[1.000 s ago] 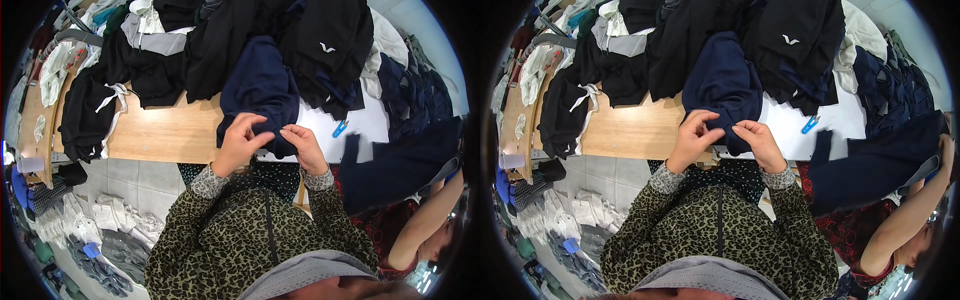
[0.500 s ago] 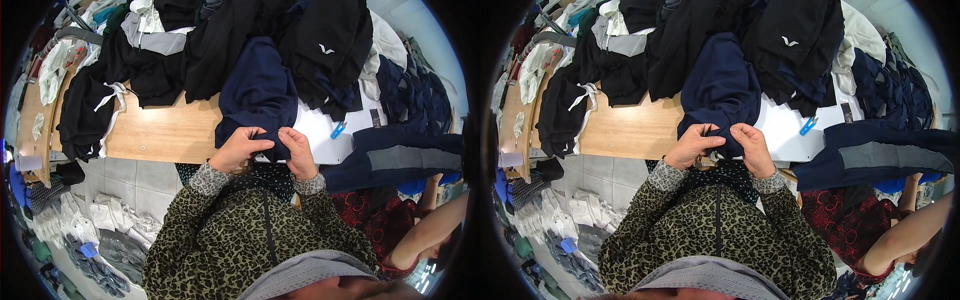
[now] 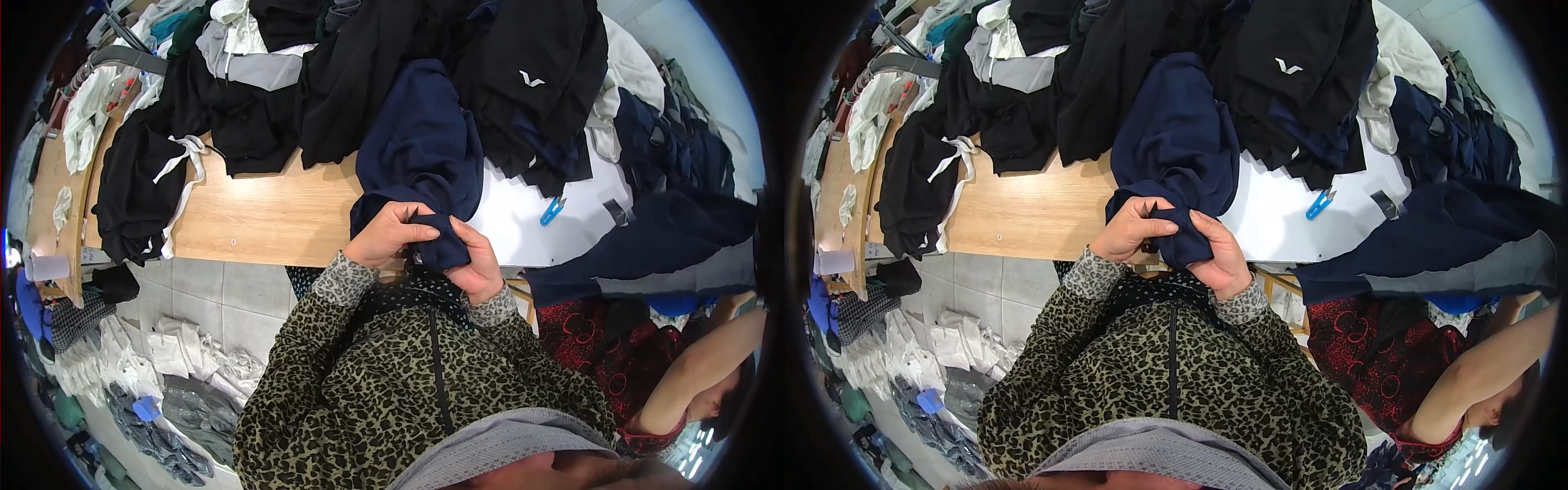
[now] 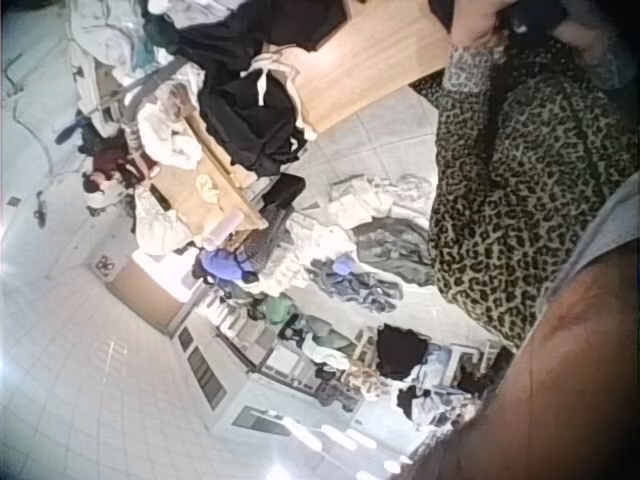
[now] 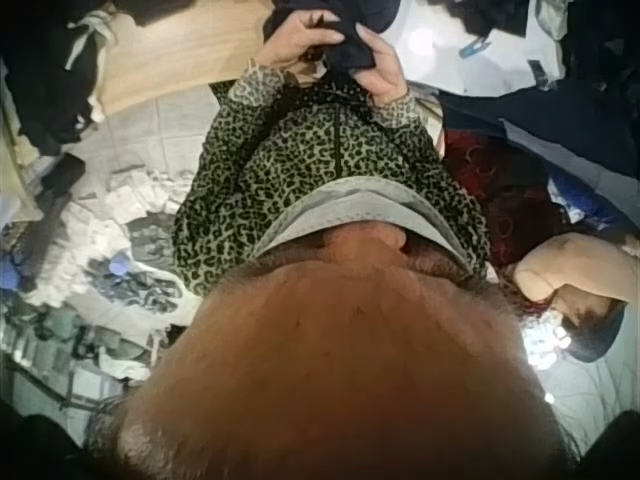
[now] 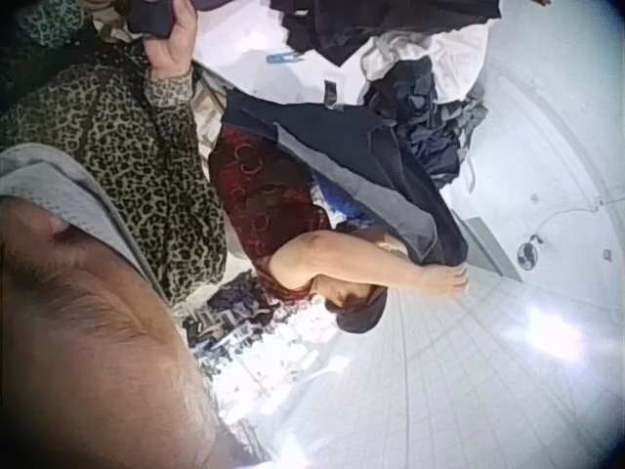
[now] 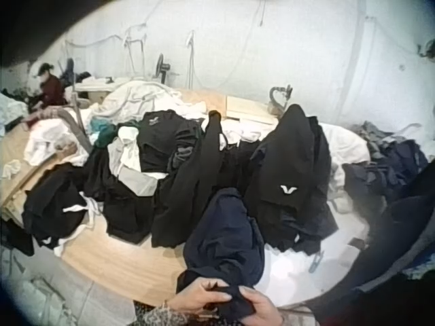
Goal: Trimming loose threads and inspecting blue garments at a textile manufacturing workbench.
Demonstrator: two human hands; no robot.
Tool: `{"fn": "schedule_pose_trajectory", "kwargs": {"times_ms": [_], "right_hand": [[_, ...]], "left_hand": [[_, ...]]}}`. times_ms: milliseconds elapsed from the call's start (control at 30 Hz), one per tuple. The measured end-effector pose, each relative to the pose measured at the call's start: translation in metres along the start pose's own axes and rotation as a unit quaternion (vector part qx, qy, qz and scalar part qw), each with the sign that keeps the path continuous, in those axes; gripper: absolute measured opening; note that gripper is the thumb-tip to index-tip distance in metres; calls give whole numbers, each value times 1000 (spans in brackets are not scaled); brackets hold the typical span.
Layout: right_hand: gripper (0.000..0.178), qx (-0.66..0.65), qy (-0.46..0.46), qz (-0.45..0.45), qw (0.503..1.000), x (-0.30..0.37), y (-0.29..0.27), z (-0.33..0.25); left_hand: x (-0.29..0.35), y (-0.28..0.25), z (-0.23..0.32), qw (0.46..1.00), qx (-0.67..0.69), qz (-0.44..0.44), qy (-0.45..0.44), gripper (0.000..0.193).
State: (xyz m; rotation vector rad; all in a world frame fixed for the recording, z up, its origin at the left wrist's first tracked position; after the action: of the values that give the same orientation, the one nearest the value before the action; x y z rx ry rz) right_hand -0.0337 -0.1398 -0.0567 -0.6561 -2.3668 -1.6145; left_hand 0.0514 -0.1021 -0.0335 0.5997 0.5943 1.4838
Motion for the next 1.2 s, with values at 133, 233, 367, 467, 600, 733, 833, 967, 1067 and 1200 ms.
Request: {"fn": "schedule_pose_trajectory", "kwargs": {"times_ms": [133, 233, 367, 467, 600, 733, 833, 967, 1067, 1200], "right_hand": [[27, -6, 2, -22, 1000, -3, 1, 2], [26, 15, 1, -21, 1000, -4, 6, 0], [19, 95, -53, -18, 994, 0, 2, -14], [15, 151, -70, -16, 986, 4, 6, -20], [15, 162, -87, 2, 983, 7, 4, -21], [18, 96, -50, 6, 994, 5, 4, -11], [23, 42, -18, 1, 999, 2, 2, -6], [31, -7, 25, -9, 1000, 1, 2, 4], [32, -16, 33, 1, 999, 1, 1, 5], [32, -19, 31, -1, 999, 0, -3, 5]], "left_hand": [[0, -3, -1, 1000, -6, 16, -15, 12], [3, -12, -8, 999, 8, 35, -15, 15], [2, 2, -1, 996, 72, 41, -16, 15], [3, -2, -2, 995, 21, 87, -36, 12], [1, -2, -3, 997, 2, 75, -22, 12], [1, 5, 0, 999, 2, 33, -23, 14], [0, 6, 0, 999, 3, 28, -26, 15], [0, -3, -8, 1000, 5, 19, -23, 12], [-1, -6, -12, 1000, 10, 10, -24, 12], [-2, -7, -14, 999, 31, 2, -26, 11]]}}
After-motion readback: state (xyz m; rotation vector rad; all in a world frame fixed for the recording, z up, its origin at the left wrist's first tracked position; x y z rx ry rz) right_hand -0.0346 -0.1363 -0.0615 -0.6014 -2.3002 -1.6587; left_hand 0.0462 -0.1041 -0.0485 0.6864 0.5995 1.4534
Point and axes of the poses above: each hand's wrist, its own x-axis away from the middle knuckle, its own y-axis out of the palm, z = x × y, the point moved 9 cm from there along -x, towards the middle knuckle, and after that the axes turned 10 degrees about -z, right-handed, at the moved point
